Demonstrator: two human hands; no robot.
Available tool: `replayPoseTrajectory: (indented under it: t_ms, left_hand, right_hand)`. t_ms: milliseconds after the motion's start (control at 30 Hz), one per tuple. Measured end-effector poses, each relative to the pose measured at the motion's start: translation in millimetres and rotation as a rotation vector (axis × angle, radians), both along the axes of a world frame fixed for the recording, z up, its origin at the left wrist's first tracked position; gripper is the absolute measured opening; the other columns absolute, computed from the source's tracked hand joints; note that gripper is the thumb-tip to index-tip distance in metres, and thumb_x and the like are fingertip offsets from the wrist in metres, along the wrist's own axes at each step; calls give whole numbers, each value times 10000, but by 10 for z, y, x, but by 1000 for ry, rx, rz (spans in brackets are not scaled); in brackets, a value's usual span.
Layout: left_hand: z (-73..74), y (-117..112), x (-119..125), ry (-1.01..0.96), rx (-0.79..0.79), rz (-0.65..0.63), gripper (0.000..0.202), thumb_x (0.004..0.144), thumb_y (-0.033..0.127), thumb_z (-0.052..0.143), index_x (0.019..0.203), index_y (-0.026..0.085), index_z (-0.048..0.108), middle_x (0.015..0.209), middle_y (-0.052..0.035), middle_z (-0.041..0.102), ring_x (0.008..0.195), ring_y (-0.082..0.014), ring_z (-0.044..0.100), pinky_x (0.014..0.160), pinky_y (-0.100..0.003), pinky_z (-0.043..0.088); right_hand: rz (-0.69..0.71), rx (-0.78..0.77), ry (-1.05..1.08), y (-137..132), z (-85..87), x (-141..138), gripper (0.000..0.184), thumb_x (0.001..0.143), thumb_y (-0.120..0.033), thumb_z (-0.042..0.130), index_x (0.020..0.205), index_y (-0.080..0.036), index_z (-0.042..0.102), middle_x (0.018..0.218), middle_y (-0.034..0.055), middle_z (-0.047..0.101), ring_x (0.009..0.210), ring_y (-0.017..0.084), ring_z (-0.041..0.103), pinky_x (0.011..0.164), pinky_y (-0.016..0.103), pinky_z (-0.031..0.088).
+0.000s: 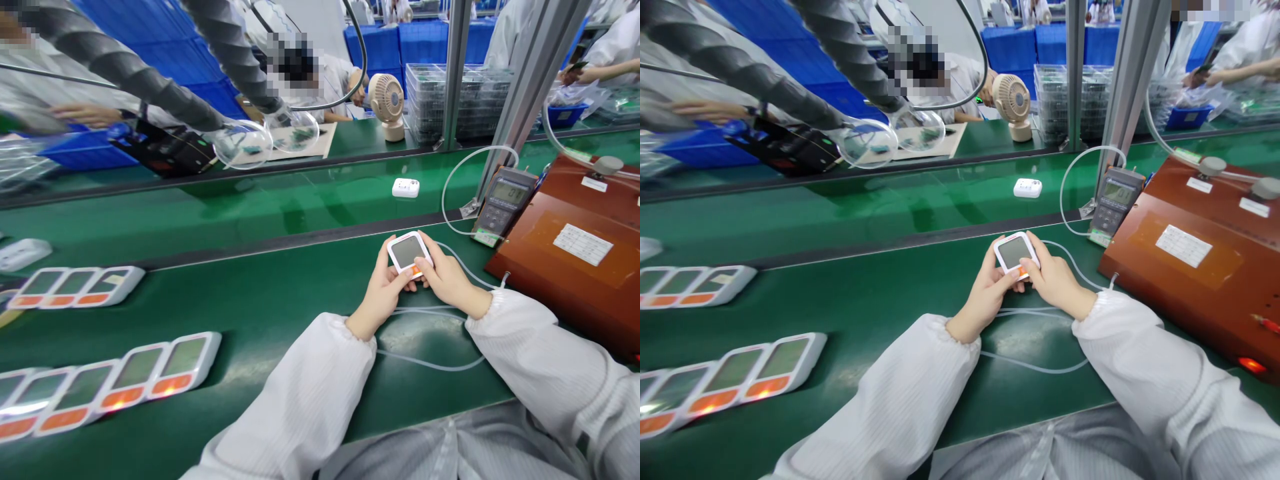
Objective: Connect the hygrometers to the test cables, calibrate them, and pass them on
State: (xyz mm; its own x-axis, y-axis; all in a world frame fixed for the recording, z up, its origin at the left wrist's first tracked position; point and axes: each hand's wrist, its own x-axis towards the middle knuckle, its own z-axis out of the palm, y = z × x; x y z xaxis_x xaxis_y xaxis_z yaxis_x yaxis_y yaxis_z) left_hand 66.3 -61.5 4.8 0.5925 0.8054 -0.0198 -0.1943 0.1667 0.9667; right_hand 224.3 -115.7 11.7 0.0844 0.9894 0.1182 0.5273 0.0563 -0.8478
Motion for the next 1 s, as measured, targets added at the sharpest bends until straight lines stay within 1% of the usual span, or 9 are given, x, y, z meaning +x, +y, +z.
replayPoseTrajectory:
  t_ms: [233,400,600,800,900,1000]
  left_hand:
    - [-3,-1,-9,-10,-1,-5,897,824,390,790,1535,276,255,786,37,656,573,-94,575,566,-230,471]
    - [-9,0,-7,-13,-4,-5,927,816,395,795,1543,263,235,801,32,666,572,-93,575,561,-229,470]
    - [-11,2,-2,-12,-4,1,905,814,397,793,1533,278,256,812,27,665,584,-100,584,559,-229,466]
    - [0,-3,10,-2,0,6,914,798,399,812,1522,276,268,836,22,661,602,-102,585,577,-233,479]
    - [-10,-7,15,-3,-1,8,908,793,400,813,1510,261,272,813,31,650,595,-102,579,577,-234,479]
    - [-11,-9,14,-3,-4,12,949,782,410,818,1526,251,250,796,33,657,598,-110,589,584,-240,481]
  right_hand:
    - [-4,16,-24,4,-12,2,584,1035,-354,430,1577,-175,304,812,46,738,622,225,692,663,343,559]
    - [-5,5,-14,-1,-2,4,584,1036,-354,438,1576,-171,311,807,44,730,626,222,691,687,349,564]
    - [10,-4,57,-11,3,-7,603,1035,-352,431,1588,-164,280,918,73,746,669,214,710,690,343,584]
    - [4,-14,46,-2,19,-11,589,1033,-334,452,1581,-177,304,927,70,746,676,213,714,709,344,584]
    - [2,-33,22,-1,23,-16,593,1034,-323,450,1585,-166,296,909,72,743,692,219,719,705,337,574]
    - [0,-36,-28,-7,27,-19,598,1037,-316,439,1591,-159,280,908,75,743,707,225,721,702,331,562]
